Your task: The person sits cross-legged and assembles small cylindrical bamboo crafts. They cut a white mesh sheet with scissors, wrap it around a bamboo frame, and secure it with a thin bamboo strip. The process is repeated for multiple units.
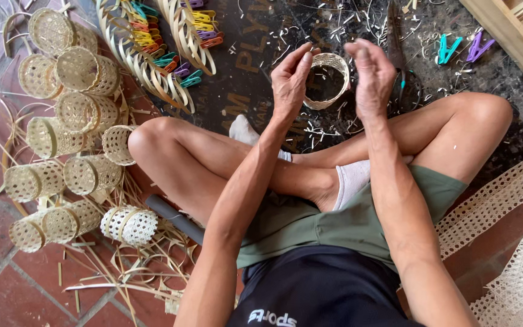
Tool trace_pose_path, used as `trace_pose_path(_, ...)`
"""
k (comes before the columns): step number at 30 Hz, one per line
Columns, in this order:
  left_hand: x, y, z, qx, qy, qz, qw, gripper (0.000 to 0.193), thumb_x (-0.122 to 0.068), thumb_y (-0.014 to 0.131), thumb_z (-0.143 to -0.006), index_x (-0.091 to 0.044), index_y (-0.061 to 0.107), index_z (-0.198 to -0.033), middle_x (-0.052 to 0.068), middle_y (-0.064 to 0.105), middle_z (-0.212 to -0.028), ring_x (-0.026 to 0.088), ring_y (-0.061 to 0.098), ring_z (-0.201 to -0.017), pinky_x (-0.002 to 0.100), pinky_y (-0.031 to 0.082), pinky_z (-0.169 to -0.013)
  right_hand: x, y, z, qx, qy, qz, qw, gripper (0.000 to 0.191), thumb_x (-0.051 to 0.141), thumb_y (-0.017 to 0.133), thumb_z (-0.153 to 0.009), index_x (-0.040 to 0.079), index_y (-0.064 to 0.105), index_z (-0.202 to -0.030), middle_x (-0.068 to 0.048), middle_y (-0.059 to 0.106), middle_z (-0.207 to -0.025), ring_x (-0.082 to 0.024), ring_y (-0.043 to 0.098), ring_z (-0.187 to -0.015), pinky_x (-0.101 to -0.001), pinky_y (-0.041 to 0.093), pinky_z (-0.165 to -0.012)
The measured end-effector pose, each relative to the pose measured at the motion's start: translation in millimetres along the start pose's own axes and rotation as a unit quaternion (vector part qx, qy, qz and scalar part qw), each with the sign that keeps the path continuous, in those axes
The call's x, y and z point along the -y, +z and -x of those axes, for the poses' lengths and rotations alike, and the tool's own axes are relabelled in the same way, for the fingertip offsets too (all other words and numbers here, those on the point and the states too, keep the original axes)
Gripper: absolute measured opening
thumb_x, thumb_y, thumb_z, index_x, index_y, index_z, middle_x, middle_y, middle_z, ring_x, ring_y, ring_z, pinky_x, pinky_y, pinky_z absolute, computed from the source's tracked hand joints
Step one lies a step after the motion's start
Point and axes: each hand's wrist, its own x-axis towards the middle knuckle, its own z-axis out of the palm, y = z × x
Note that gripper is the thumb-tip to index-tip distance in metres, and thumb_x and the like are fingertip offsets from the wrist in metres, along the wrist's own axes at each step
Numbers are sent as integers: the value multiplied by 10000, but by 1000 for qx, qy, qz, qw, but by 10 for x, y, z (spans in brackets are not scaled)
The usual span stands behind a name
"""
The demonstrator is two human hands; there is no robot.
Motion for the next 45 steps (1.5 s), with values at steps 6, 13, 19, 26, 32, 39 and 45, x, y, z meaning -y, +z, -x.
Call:
trace_pose_path(6, 14, -133, -178, -124, 13, -20, 992, 320, -161, 647, -1055, 29, 691, -1309, 84, 751, -1139, 122, 670, -992, 269, 550, -864, -28, -283, 223, -40, 265, -21, 963, 371, 394, 676, -966, 38, 704, -1067, -67, 754, -957, -139, 719, -822, -296, 608, -704)
trace_pose_path(13, 46, -210, -202, -162, -51, 202, 964, 357, -126, 612, -1048, 34, 617, -1367, 109, 735, -1144, 163, 680, -1015, 308, 571, -894, 48, 116, 228, 21, 126, -97, 987, 276, 286, 798, -1039, 20, 728, -1013, -43, 703, -928, -95, 600, -797, -237, 491, -715)
trace_pose_path(19, -506, -316, -82, 83, -198, 168, 962, 682, -369, 618, -1044, 64, 441, -1540, 267, 682, -1230, 296, 690, -1049, 409, 591, -873, 846, -290, 8, 169, 74, 39, 982, 218, 181, 760, -1010, 8, 723, -1136, 1, 730, -985, -56, 627, -860, -212, 509, -763)
trace_pose_path(26, -771, 49, 289, 246, -183, 6, 952, 1254, -432, 924, -746, -88, 156, -1675, 155, 455, -1569, 299, 585, -1332, 437, 501, -1140, 1132, -255, 115, 191, 89, 158, 965, 272, 128, 807, -867, 4, 698, -1083, 9, 691, -897, -44, 589, -775, -222, 485, -657)
trace_pose_path(32, -621, 116, 384, 257, -126, -45, 957, 1447, -326, 1023, -649, -113, 47, -1695, 242, 431, -1594, 295, 524, -1396, 422, 432, -1210, 1070, -228, 306, 154, 18, 253, 955, 250, 64, 826, -853, 9, 720, -1074, -59, 676, -942, -139, 562, -763, -297, 472, -683)
trace_pose_path(39, -400, 181, 408, 212, -173, -16, 962, 1575, -339, 1002, -522, -155, -88, -1645, 263, 528, -1391, 320, 597, -1192, 437, 551, -1011, 1120, -108, 357, 164, -75, 163, 970, 251, 93, 569, -1091, 10, 636, -1318, -113, 686, -1231, -246, 629, -1252, -356, 478, -1141)
trace_pose_path(45, -349, 188, 361, 164, 20, -162, 973, 1395, -151, 1042, -667, -122, 69, -1667, 236, 411, -1553, 317, 526, -1371, 449, 488, -1153, 952, 83, 189, 165, -77, 178, 967, 439, 270, 487, -1176, 22, 486, -1538, -136, 628, -1468, -278, 449, -1518, -414, 281, -1331)
